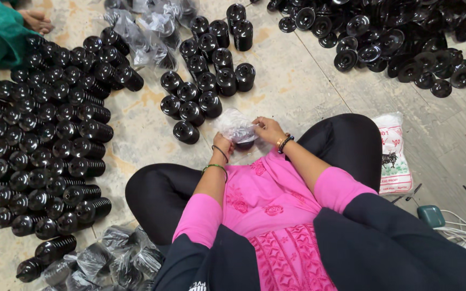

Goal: The person sits on the floor and packs black plastic lamp-holder parts into small clear plastic bags one at a time, twisting the bags closed and placing the filled bags with a pile of already wrapped parts. Other workers handle parts nearby.

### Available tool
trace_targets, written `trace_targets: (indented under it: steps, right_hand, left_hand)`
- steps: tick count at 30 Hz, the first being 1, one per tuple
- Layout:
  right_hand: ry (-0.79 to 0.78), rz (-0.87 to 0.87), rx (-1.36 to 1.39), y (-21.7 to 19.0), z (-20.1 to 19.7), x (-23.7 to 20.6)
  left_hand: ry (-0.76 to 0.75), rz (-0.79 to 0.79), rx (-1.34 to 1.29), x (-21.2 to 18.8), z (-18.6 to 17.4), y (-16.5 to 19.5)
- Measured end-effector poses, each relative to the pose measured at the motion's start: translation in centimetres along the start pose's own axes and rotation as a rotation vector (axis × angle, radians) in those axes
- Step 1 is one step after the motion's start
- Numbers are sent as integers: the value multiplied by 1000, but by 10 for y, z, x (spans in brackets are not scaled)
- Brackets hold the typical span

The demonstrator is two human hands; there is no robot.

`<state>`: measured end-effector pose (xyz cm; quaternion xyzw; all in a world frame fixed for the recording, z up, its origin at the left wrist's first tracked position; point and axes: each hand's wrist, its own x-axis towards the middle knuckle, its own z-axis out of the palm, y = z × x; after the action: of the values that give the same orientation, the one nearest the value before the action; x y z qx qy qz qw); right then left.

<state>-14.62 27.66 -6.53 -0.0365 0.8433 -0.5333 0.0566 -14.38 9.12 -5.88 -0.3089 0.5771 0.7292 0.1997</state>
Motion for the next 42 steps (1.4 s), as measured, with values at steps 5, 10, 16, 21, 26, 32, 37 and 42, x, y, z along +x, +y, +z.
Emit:
trace_targets:
  steps: [5,10,16,21,26,32,37,42]
  right_hand:
    - [-99,177,279,4,-4,5]
    - [-79,545,871,-4,-1,4]
    - [13,615,642,-11,11,4]
    - [166,211,436,-9,30,8]
    - [18,511,267,-9,25,9]
    - [-309,717,705,-12,8,7]
    - [-158,43,-625,-16,25,-6]
    - [-168,135,-406,-20,22,-13]
  left_hand:
    - [-2,191,-82,5,0,-5]
    - [52,538,50,7,1,-12]
    - [92,486,171,7,4,-16]
    - [76,258,116,11,5,-13]
    - [169,212,469,7,0,-11]
    - [307,425,830,-11,-4,-8]
    - [353,620,904,-16,1,-7]
    - [244,696,277,-12,6,0]
